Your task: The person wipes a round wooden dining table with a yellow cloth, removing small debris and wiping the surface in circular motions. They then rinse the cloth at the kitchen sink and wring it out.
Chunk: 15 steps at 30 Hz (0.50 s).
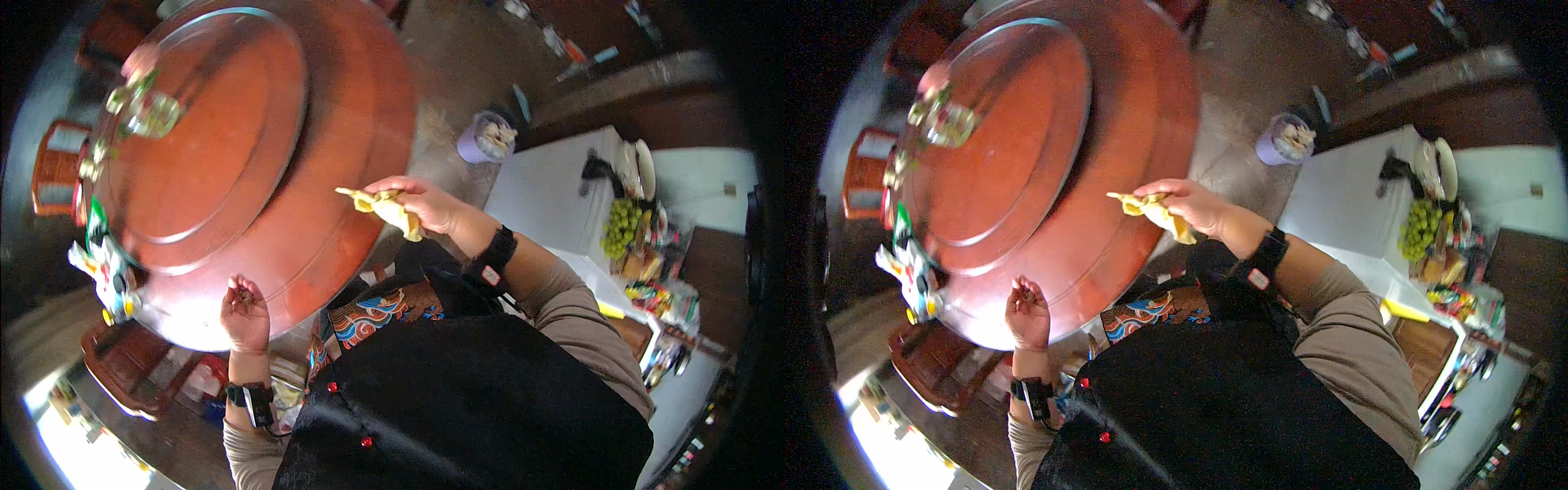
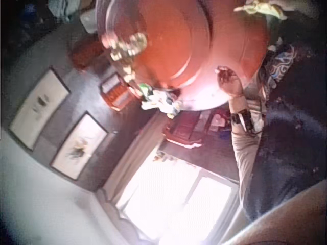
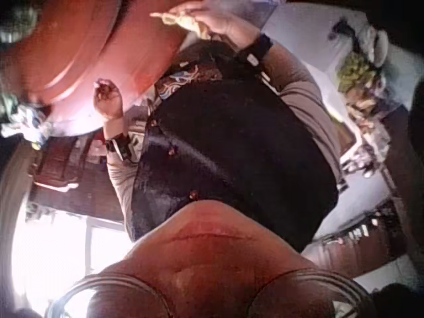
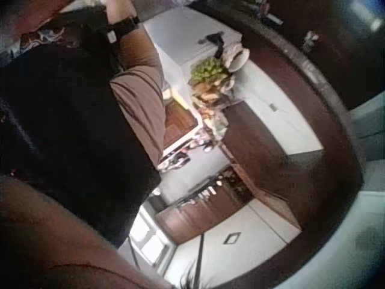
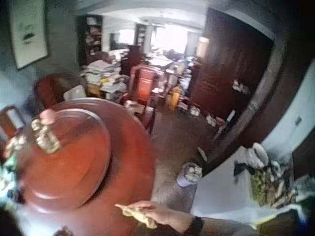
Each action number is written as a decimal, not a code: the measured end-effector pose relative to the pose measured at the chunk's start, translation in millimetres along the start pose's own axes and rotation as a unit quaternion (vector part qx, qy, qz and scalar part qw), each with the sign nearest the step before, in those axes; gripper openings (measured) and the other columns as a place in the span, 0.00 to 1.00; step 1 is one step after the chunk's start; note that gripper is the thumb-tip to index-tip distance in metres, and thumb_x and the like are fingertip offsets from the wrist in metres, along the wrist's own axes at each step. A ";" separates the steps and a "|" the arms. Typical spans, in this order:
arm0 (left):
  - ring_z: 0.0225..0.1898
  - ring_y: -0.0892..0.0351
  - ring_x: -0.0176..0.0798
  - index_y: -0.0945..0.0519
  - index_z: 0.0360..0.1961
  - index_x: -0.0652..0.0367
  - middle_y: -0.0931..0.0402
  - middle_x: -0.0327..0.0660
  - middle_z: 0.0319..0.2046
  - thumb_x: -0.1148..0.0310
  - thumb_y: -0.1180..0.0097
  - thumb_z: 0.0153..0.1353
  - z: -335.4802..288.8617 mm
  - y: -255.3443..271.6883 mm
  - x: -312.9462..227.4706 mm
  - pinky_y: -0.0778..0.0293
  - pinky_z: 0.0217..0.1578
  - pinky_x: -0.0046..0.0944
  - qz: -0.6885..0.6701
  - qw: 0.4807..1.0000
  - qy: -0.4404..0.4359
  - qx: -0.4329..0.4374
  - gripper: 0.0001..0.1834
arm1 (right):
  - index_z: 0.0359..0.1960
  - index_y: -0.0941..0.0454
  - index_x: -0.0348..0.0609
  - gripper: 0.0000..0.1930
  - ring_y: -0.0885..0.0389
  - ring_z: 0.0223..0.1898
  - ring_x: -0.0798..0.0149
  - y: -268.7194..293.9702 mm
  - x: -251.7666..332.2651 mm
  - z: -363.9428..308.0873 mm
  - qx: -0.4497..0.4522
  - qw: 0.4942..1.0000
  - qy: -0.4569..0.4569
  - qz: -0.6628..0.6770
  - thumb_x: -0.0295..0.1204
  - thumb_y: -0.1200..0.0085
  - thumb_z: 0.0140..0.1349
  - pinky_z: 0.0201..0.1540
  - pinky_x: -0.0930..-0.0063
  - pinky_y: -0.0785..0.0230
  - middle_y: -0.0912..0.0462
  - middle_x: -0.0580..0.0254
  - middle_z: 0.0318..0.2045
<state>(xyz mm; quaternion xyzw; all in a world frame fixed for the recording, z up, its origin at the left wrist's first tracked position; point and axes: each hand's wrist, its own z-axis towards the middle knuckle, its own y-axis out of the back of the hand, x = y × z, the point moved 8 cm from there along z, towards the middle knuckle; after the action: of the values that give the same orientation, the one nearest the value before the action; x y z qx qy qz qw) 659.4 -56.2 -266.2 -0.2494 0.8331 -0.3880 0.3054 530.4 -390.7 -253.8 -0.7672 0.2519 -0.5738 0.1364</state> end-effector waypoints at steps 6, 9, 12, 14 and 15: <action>0.44 0.22 0.42 0.22 0.39 0.65 0.22 0.46 0.41 0.73 0.53 0.66 58.8 -137.2 199.2 0.25 0.53 0.39 0.048 0.976 0.204 0.062 0.09 | 0.57 0.29 0.35 0.20 0.20 0.46 0.66 180.6 18.0 -150.3 -0.173 0.968 0.053 0.177 0.19 0.57 0.62 0.49 0.74 0.26 0.22 0.54 0.52; 0.44 0.22 0.42 0.21 0.40 0.64 0.20 0.46 0.40 0.72 0.52 0.66 85.6 -180.6 299.0 0.24 0.51 0.39 0.108 0.953 0.281 0.042 0.09 | 0.58 0.30 0.36 0.20 0.19 0.48 0.63 240.6 21.3 -214.1 -0.241 0.940 0.090 0.225 0.22 0.57 0.64 0.51 0.70 0.25 0.22 0.54 0.52; 0.45 0.23 0.43 0.21 0.40 0.67 0.20 0.48 0.40 0.73 0.50 0.64 110.8 -214.2 389.5 0.24 0.50 0.39 0.145 0.934 0.322 0.046 0.10 | 0.59 0.31 0.38 0.20 0.20 0.50 0.61 280.3 20.5 -260.9 -0.299 0.902 0.115 0.288 0.23 0.57 0.64 0.53 0.67 0.26 0.23 0.55 0.52; 0.45 0.23 0.44 0.21 0.41 0.68 0.21 0.49 0.40 0.73 0.50 0.64 123.6 -234.2 447.2 0.24 0.50 0.39 0.137 0.918 0.368 0.062 0.10 | 0.59 0.31 0.38 0.20 0.20 0.48 0.62 298.2 24.7 -278.3 -0.301 0.892 0.141 0.307 0.22 0.57 0.63 0.52 0.69 0.26 0.22 0.55 0.52; 0.45 0.23 0.45 0.21 0.41 0.69 0.21 0.50 0.41 0.73 0.51 0.64 130.6 -240.2 473.5 0.24 0.50 0.40 0.141 0.911 0.384 0.052 0.10 | 0.59 0.30 0.38 0.21 0.20 0.47 0.63 307.2 26.6 -285.5 -0.310 0.883 0.155 0.316 0.21 0.57 0.63 0.51 0.69 0.26 0.22 0.55 0.52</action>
<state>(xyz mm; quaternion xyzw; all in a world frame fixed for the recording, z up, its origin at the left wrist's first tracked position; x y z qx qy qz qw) 467.8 -567.7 -290.6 0.0548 0.8912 -0.4496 0.0260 194.5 -639.1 -298.6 -0.5514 0.6638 -0.5047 0.0251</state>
